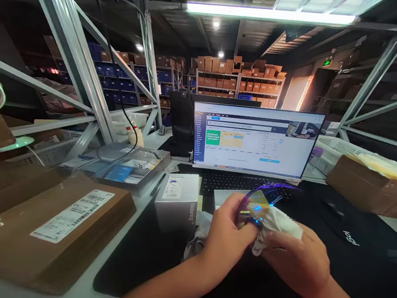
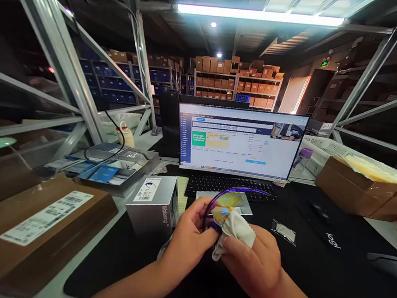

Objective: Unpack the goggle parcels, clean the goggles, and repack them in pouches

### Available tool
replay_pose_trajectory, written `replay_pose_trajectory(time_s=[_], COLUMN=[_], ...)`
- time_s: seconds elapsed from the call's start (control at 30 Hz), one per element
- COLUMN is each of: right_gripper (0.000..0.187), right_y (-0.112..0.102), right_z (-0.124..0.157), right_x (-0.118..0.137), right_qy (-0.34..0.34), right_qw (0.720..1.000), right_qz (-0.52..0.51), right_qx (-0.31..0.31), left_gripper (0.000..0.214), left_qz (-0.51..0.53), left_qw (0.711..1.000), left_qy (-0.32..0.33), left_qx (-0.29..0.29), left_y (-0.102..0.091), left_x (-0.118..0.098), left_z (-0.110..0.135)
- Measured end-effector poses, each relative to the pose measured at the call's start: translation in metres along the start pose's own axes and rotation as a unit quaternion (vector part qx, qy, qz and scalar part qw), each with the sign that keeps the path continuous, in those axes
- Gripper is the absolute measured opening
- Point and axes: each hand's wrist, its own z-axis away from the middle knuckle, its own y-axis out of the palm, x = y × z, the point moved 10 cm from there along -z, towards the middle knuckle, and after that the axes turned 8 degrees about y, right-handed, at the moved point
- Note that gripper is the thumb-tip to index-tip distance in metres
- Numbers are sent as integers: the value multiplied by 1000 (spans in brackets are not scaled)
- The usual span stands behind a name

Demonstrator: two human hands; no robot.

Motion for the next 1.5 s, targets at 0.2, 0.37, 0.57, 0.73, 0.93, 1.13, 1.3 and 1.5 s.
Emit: replay_pose_trajectory(time_s=[0.2,0.37,0.57,0.73,0.93,1.13,1.3,1.5], right_gripper=[5,7,11,17,19,23,26,23], right_y=[3,7,6,5,8,11,17,24], right_z=[26,34,30,19,17,7,5,8], right_x=[-5,-11,-8,-5,-5,-5,-4,-23], right_qy=[-28,-24,-36,-35,-29,-33,-36,10], right_qw=[999,999,999,999,997,995,992,989], right_qz=[13,1,5,-22,-50,-74,-105,-125], right_qx=[6,26,17,32,53,49,67,76], left_gripper=[31,33,34,33,29,28,29,26], left_qz=[-13,-17,-16,-10,-7,-28,-14,-49], left_qw=[1000,1000,1000,1000,999,998,998,997], left_qy=[-4,-8,-1,-8,-26,-26,-36,-5], left_qx=[5,3,-13,-26,-26,-41,-53,-65], left_y=[2,1,-1,-2,-3,-8,-8,-20], left_x=[3,8,10,13,16,19,22,9], left_z=[1,0,-1,0,-2,-3,-4,-11])
